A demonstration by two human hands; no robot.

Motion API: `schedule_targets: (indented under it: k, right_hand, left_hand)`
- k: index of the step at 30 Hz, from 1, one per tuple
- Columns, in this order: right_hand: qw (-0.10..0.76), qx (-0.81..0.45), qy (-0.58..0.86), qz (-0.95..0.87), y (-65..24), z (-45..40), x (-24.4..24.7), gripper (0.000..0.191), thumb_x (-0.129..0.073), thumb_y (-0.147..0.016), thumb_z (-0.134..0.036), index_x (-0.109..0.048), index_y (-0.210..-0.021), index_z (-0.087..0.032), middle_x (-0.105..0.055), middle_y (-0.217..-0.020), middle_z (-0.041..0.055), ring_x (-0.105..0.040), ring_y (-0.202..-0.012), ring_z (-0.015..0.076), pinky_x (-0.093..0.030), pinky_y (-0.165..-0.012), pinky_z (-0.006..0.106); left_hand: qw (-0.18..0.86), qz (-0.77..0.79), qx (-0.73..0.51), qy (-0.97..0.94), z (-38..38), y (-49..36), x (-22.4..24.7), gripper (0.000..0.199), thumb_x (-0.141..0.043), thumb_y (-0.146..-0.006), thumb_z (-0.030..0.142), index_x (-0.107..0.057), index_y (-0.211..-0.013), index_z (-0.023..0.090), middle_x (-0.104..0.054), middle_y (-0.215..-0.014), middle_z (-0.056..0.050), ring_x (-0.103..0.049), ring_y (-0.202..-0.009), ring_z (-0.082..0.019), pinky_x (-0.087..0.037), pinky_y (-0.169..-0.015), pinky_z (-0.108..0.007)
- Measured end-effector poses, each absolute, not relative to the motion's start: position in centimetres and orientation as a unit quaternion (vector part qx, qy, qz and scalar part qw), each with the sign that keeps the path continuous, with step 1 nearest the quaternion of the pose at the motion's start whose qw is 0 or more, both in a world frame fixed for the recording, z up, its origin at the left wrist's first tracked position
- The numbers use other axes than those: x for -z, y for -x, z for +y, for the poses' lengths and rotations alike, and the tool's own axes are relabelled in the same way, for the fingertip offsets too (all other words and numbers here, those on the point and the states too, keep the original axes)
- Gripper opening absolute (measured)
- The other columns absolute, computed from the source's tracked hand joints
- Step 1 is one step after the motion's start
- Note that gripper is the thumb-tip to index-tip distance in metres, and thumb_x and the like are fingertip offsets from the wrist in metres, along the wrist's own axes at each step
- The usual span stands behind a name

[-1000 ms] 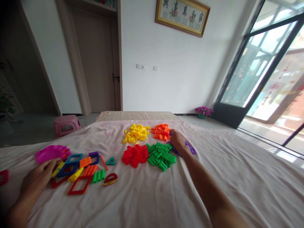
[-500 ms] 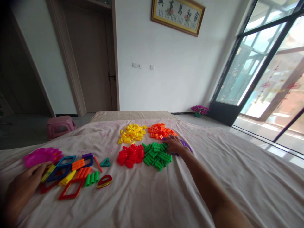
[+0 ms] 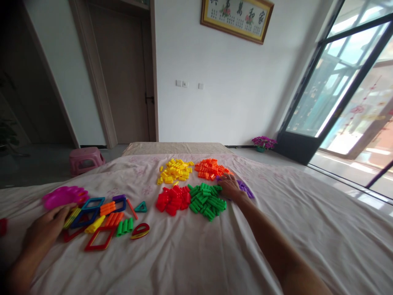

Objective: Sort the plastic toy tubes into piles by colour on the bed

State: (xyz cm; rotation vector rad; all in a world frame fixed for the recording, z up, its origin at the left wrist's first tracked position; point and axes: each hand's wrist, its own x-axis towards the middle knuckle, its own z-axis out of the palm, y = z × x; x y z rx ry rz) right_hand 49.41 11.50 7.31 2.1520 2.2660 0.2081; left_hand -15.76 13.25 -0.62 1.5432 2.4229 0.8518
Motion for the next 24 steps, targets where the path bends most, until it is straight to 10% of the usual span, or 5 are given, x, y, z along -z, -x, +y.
schedule_targets:
  k: [10,24]
  right_hand:
    - [-0.124,-0.095,-0.638,0.754,-40.7,11.1,-10.9,0.050,-0.046,-0.071,0.001,-0.071,-0.110,-0.020,-0.068,-0.120,0.0082,-0.052,-0.121,0.0225,-0.033,-0.106,0.036]
    - [-0.121,0.052,-0.390,0.911,-16.6,6.5,-6.3,0.025,-0.064,-0.083,-0.025,-0.067,-0.108,-0.019,-0.071,-0.099,0.0070,-0.060,-0.102,0.0233,-0.044,-0.088,0.032]
  left_hand:
    - [0.127,0.789,-0.332,-0.501,12.6,14.7,-0.4,0.048,-0.038,-0.090,0.052,-0.071,-0.116,0.029,-0.073,-0.110,-0.008,-0.064,-0.090,-0.027,-0.046,-0.074,-0.034]
    - [0.134,0.785,-0.344,-0.497,12.6,14.5,-0.3,0.049,-0.038,-0.089,0.054,-0.071,-0.114,0.029,-0.073,-0.114,-0.006,-0.064,-0.097,-0.028,-0.045,-0.078,-0.034]
